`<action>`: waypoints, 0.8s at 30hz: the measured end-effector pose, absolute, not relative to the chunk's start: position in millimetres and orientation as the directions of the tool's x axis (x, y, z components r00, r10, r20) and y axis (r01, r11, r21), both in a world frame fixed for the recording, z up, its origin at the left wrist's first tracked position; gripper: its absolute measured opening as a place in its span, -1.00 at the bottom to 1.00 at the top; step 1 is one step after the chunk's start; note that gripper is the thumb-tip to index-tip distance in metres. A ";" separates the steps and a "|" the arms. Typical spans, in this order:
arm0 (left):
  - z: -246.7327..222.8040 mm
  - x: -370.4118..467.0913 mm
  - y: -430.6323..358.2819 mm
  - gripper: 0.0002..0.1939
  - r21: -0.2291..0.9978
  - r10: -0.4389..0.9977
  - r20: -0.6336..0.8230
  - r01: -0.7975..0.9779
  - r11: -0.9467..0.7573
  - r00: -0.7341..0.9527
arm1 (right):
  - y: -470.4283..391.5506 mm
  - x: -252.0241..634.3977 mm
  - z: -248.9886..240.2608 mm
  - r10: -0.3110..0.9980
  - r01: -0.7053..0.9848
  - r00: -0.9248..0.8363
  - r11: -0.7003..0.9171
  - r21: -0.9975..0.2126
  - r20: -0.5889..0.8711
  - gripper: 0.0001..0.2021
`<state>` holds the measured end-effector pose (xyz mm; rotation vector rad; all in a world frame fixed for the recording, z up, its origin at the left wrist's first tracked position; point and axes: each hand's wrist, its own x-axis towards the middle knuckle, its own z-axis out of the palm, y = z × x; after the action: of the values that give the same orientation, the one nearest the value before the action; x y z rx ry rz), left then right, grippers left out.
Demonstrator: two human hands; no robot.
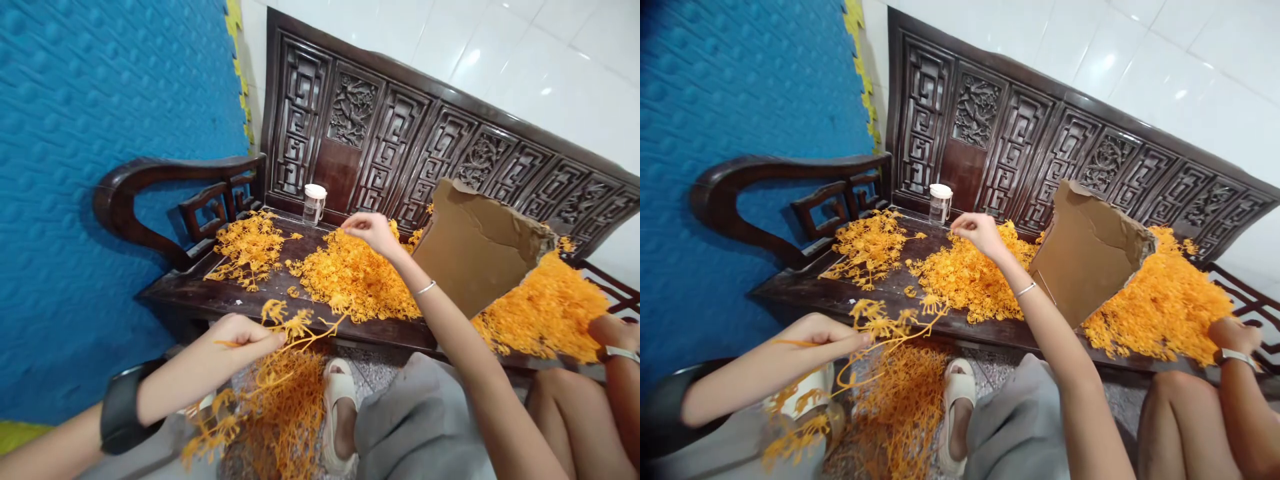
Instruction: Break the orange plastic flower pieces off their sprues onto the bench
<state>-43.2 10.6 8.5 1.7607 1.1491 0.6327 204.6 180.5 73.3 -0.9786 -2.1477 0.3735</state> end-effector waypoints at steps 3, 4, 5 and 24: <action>8.1 -38.4 17.1 -0.53 0.891 0.851 -0.120 0.433 -0.135 0.511 | 193.7 197.2 46.1 0.751 0.702 -0.578 0.657 -0.274 0.318 -0.89; 7.4 -37.3 19.3 -0.52 0.891 0.852 -0.119 0.433 -0.134 0.509 | 198.5 195.8 39.2 0.763 0.737 -0.590 0.642 -0.210 0.263 -0.87; 6.6 -36.4 21.4 -0.52 0.890 0.855 -0.119 0.437 -0.133 0.504 | 203.3 195.0 33.6 0.774 0.759 -0.593 0.630 -0.166 0.222 -0.86; 6.7 -39.1 28.7 -0.51 0.874 0.874 -0.141 0.473 -0.111 0.465 | 111.1 159.2 83.0 0.354 0.295 -0.935 0.710 -0.639 -0.038 -0.69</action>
<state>-39.1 28.7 6.7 1.7490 1.1541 0.5206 159.2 111.1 83.0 -0.5366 -2.8241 1.0321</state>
